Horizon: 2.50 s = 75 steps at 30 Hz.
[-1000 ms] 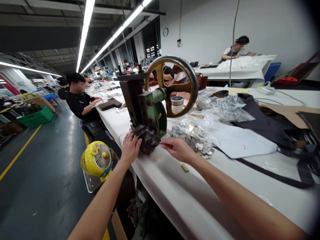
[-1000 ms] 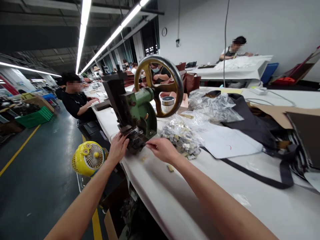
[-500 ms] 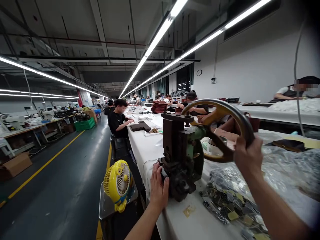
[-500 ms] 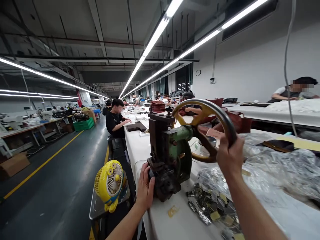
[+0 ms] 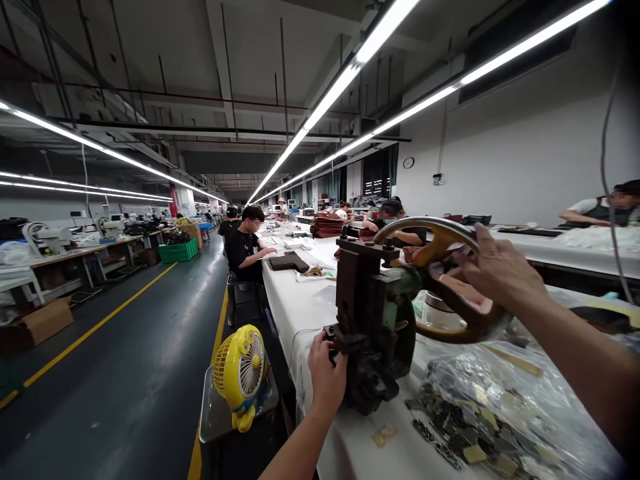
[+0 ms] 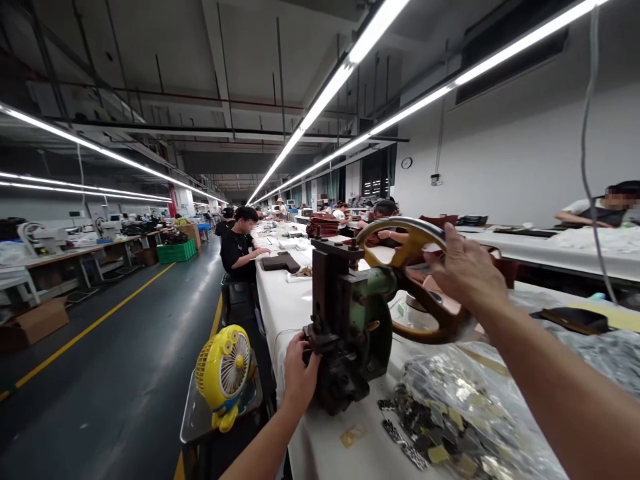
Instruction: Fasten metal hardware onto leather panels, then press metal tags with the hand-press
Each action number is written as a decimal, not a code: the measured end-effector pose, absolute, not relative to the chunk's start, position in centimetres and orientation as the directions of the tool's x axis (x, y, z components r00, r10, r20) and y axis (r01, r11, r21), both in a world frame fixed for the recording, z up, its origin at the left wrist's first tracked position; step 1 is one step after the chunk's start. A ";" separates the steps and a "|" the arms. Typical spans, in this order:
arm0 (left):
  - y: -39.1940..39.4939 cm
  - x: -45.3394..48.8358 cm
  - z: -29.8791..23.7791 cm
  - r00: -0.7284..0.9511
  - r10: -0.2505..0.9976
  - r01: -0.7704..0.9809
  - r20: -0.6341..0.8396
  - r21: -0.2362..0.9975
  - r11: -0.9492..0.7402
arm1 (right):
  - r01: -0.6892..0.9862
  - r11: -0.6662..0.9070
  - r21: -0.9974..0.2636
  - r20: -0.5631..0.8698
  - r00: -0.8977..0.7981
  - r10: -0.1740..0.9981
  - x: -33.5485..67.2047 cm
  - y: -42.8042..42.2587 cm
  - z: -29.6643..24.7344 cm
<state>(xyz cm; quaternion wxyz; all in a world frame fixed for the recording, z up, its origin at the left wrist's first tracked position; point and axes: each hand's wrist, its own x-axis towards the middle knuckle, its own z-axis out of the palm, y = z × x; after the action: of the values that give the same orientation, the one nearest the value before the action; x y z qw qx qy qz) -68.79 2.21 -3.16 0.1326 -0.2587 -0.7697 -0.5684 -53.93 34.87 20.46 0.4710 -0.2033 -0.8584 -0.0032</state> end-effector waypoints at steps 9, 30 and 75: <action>3.0 -68.7 -2.6 -0.826 0.218 0.562 0.520 0.790 0.245 | 0.487 0.866 -0.111 0.566 -0.686 0.458 -49.7 22.8 12.5; 2.1 -67.2 -3.8 -0.760 0.042 0.626 0.649 0.713 0.316 | 0.377 0.810 -0.449 0.155 -0.860 0.487 -45.7 15.8 -1.9; 2.4 -54.1 -4.2 -0.742 0.560 0.187 0.367 0.917 -0.353 | -0.154 0.306 -0.939 0.285 -0.847 0.449 -45.8 13.5 -1.4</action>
<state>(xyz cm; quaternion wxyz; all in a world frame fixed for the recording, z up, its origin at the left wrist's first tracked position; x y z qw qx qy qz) -54.14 2.41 -4.25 -0.1244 -0.3367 -0.5551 -0.7503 -45.78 13.51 -1.43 0.2591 -0.0963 -0.7655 0.5810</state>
